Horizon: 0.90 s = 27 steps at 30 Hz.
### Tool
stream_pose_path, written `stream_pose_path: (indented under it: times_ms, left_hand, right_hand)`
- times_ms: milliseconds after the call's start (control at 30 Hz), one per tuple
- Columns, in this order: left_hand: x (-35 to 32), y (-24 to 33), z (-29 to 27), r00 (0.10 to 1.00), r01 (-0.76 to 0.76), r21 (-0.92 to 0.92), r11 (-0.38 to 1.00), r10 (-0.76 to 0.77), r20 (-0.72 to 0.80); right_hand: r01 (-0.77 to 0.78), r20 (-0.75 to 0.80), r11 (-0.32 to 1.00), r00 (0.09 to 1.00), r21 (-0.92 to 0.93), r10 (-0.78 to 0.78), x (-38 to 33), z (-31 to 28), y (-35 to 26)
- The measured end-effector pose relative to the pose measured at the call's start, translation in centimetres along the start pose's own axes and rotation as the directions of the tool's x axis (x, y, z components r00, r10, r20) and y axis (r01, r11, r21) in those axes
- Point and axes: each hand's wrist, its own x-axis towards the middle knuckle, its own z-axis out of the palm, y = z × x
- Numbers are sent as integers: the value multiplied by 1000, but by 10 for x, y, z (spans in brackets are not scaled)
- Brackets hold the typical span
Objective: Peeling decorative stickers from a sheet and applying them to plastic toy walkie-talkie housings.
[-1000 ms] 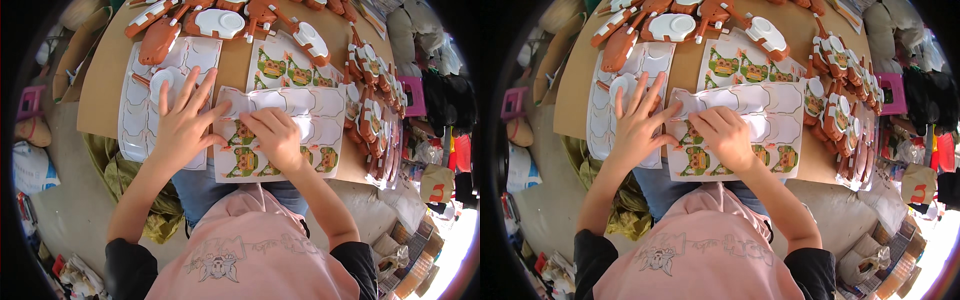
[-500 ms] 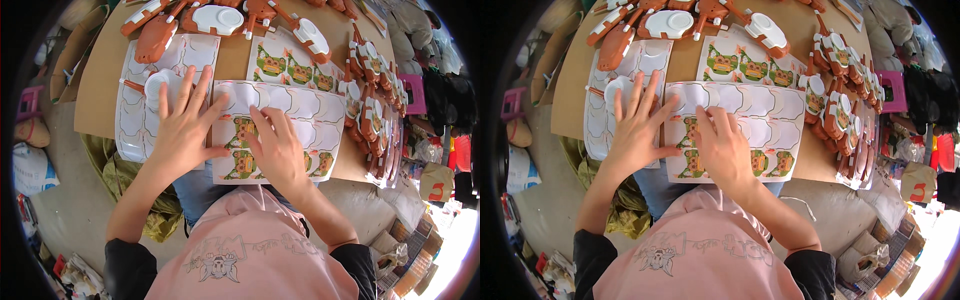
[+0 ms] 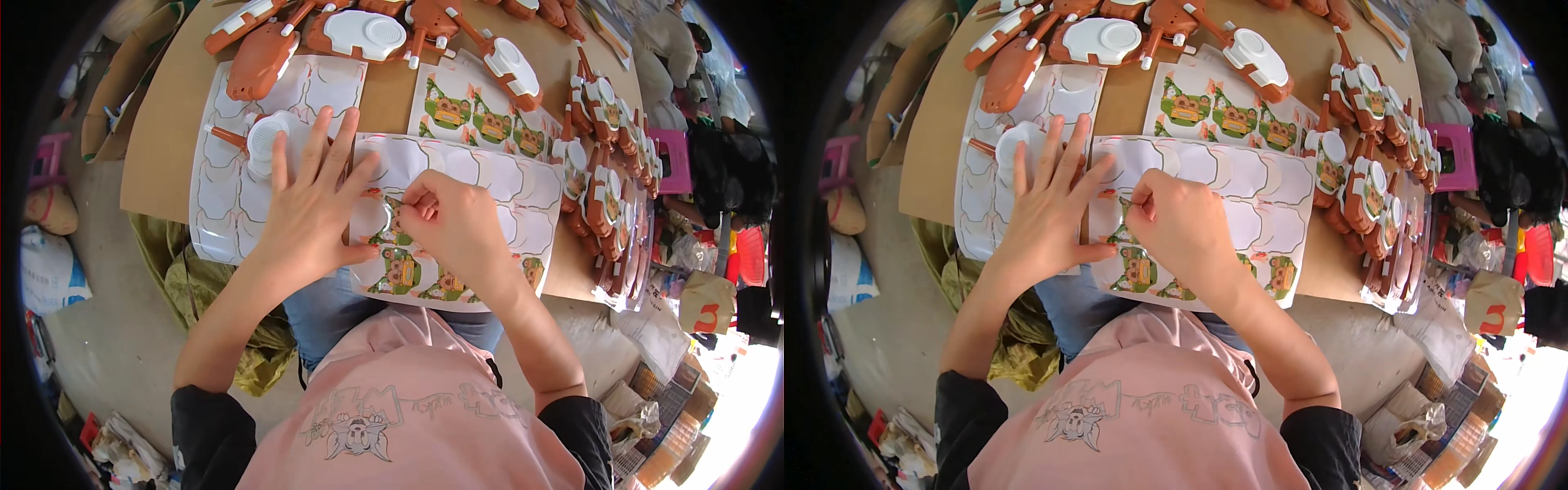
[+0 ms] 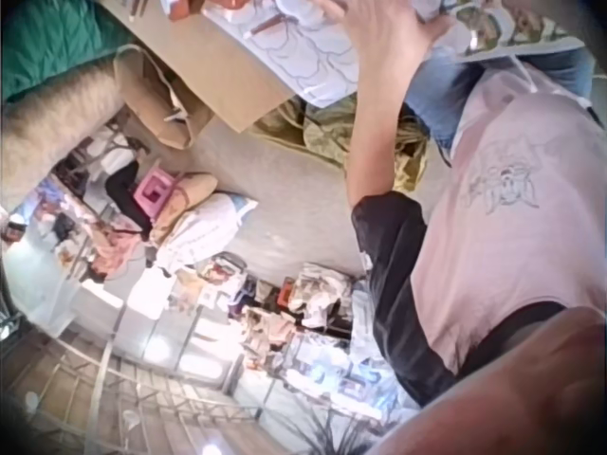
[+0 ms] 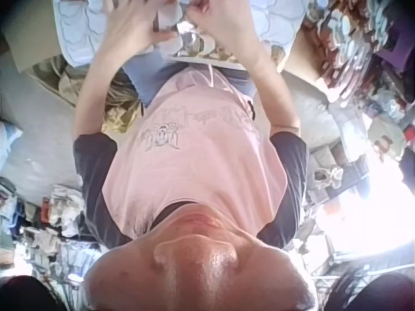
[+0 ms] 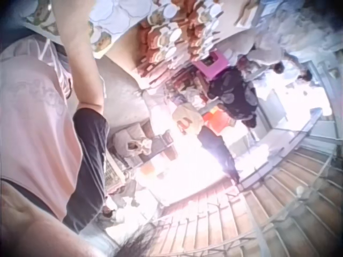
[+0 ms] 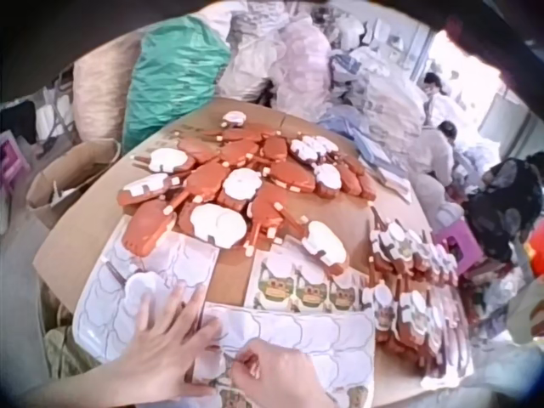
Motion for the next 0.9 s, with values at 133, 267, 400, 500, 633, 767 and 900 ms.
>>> stream_pose_path:
  times_ms: [133,267,400,500,633,767,900]
  left_hand:
    - [2,3,-1,1000,2,4,1000,-2,4]
    - [2,2,2,1000,-6,7,1000,6,-9]
    - [3,2,0,1000,-1,18,1000,1,13]
    - [3,1,-2,999,6,25,1000,-7,36]
    - [-2,0,-6,999,-36,19,999,36,8]
    - [-9,-15,-23,911,90,-122,988,-131,-390]
    - [-12,-33,-6,852,295,-157,943,-334,-403]
  right_hand:
    - [-90,96,992,992,85,82,8,-9,-7]
    - [-197,205,972,964,128,168,14,-12,-14]
    - [-177,205,975,967,132,148,17,-21,-16]
    - [-73,92,990,994,123,62,19,-39,-21]
    - [-59,-14,968,998,245,64,11,-62,-17]
    - [65,-255,997,965,40,-53,-3,-75,3]
    - [113,-360,978,932,173,-44,-19,-71,24]
